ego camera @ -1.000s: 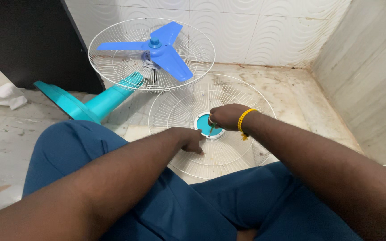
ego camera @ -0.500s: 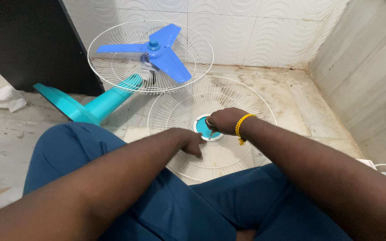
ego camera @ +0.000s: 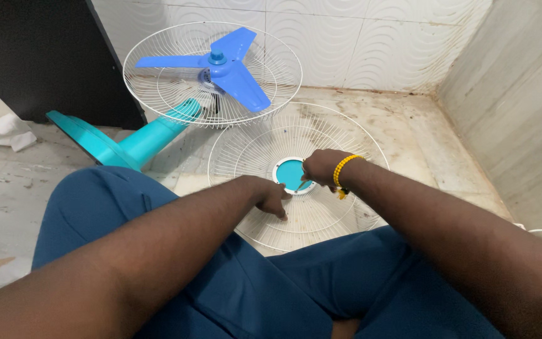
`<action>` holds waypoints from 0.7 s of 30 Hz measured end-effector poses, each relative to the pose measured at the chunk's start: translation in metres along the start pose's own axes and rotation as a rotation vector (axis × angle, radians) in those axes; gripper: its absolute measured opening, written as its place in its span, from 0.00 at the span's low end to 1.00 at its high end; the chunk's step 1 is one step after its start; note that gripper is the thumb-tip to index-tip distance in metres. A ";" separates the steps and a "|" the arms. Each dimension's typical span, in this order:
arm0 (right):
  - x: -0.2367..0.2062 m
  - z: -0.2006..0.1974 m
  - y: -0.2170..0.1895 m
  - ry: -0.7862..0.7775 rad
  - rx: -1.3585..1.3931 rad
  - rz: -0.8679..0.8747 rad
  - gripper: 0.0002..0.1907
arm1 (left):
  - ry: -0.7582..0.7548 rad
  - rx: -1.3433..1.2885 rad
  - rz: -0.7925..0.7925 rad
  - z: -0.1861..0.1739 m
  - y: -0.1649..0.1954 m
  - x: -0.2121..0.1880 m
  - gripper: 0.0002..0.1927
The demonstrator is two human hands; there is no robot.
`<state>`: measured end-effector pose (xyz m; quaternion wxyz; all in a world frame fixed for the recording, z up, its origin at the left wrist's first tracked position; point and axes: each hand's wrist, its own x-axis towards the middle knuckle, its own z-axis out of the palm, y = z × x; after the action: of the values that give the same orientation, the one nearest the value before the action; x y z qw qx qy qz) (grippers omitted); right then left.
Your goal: The person sits on the floor and fastens a blue circular nut onto the center hub of a detached fan guard, twisting it by hand, with a disassembled pedestal fan and its base lying beside them.
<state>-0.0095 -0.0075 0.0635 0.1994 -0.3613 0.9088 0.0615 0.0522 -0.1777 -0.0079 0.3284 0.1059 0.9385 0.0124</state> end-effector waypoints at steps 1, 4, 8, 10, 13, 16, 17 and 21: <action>0.000 0.000 -0.002 0.009 0.024 0.004 0.15 | -0.002 -0.006 -0.006 -0.001 0.000 -0.001 0.49; 0.006 0.003 -0.003 0.087 -0.029 -0.056 0.10 | -0.004 -0.019 -0.019 -0.001 -0.001 -0.001 0.48; 0.018 0.011 0.000 0.279 -0.251 -0.280 0.06 | 0.005 -0.013 -0.009 0.000 -0.001 0.001 0.48; 0.022 0.016 -0.002 0.336 -0.144 -0.325 0.06 | 0.006 -0.006 -0.003 0.001 -0.002 0.003 0.48; 0.019 0.014 -0.005 0.376 -0.176 -0.373 0.08 | 0.010 -0.012 -0.006 0.002 -0.003 0.005 0.48; 0.008 0.006 -0.011 0.274 -0.256 -0.219 0.10 | 0.015 -0.016 -0.009 0.003 -0.003 0.007 0.48; 0.004 0.005 -0.013 0.219 -0.272 -0.133 0.13 | 0.014 -0.009 -0.005 0.003 -0.003 0.008 0.48; -0.005 0.010 -0.017 0.253 -0.217 -0.014 0.20 | 0.031 -0.032 -0.020 0.004 -0.005 0.011 0.48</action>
<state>0.0090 -0.0144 0.0573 0.0436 -0.3919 0.9122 0.1117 0.0454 -0.1802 -0.0187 0.3156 0.0910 0.9442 0.0258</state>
